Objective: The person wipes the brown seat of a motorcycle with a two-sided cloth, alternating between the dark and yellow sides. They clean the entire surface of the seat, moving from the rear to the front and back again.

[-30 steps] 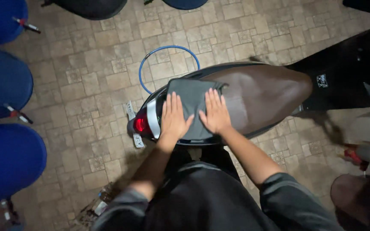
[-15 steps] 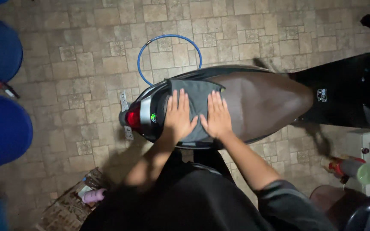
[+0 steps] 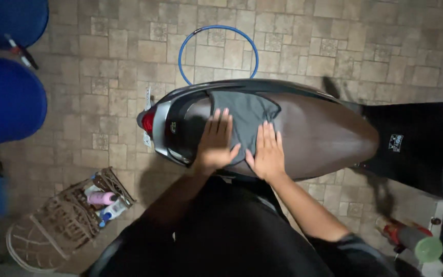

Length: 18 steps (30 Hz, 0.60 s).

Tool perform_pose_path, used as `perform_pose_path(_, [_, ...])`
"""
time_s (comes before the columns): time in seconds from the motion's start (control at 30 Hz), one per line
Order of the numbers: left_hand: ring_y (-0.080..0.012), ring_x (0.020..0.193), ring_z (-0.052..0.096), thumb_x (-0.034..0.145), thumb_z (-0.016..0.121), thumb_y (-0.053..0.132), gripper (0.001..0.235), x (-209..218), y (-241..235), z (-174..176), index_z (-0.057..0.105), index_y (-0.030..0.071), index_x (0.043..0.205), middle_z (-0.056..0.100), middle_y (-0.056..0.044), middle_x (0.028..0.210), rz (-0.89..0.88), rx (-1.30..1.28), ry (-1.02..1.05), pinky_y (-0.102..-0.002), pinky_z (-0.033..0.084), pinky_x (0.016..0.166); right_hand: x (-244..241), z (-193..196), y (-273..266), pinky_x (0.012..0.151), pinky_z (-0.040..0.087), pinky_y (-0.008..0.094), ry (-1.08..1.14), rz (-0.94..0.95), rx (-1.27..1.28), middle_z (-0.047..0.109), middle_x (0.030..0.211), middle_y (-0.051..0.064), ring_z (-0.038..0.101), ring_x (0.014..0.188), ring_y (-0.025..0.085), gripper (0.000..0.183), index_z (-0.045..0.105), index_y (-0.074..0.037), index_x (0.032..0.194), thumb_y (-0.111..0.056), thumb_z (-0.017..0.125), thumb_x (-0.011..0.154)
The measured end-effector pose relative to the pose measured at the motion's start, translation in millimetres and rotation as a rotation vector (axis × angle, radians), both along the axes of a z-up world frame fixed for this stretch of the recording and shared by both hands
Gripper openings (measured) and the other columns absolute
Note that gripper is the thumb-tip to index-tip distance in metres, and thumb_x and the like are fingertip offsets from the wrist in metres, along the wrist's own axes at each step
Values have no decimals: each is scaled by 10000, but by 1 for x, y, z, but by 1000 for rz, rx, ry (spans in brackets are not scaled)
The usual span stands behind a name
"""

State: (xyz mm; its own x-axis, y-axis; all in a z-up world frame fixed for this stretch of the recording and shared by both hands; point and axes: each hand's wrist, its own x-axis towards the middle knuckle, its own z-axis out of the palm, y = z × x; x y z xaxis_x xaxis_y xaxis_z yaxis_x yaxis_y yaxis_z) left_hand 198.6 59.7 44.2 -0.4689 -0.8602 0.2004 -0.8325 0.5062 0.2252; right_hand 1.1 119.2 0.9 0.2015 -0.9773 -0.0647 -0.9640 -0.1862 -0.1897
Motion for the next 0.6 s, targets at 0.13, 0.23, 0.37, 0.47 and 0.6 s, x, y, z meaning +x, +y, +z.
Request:
perform_pose_path(0.13, [-436,1472,371,793,682,472,881,-20,-32,-22,474,-72,1454,406,-263,1576,-3,37,3,-533,277,1209,-15,-2,-58,1246,189,576,-28,-12,84,286,1633,322,241,1550,427,956,311,96,1565,-522,573,885])
perform_pose_path(0.23, [-465,1477,350,843,635,453,865,-16,-18,-24,424,-86,1485,376,-286,1588,-9,55,44,-559,282,1195,-21,8,-53,1257,177,559,-9,32,142,251,1656,308,207,1565,416,917,306,92,1568,-492,555,906])
perform_pose_path(0.37, [-444,1428,435,729,752,474,892,3,33,-13,539,-53,1417,481,-264,1523,-23,41,-62,-519,377,1147,-27,13,3,1240,202,576,-62,105,140,286,1645,299,248,1546,431,889,345,75,1549,-425,615,865])
perform_pose_path(0.47, [-435,1358,506,729,737,451,823,13,39,-32,581,-14,1389,533,-242,1475,-62,53,-22,-519,443,1082,-33,8,19,1222,259,544,-93,87,99,407,1608,217,357,1512,354,719,469,10,1499,-366,589,897])
perform_pose_path(0.6, [-263,1025,641,936,538,267,395,6,-35,-21,654,196,1307,639,-57,1200,60,-163,-29,-413,515,759,-54,-29,-45,941,494,458,-147,-39,-218,667,907,74,658,950,288,266,721,-142,964,-339,544,989])
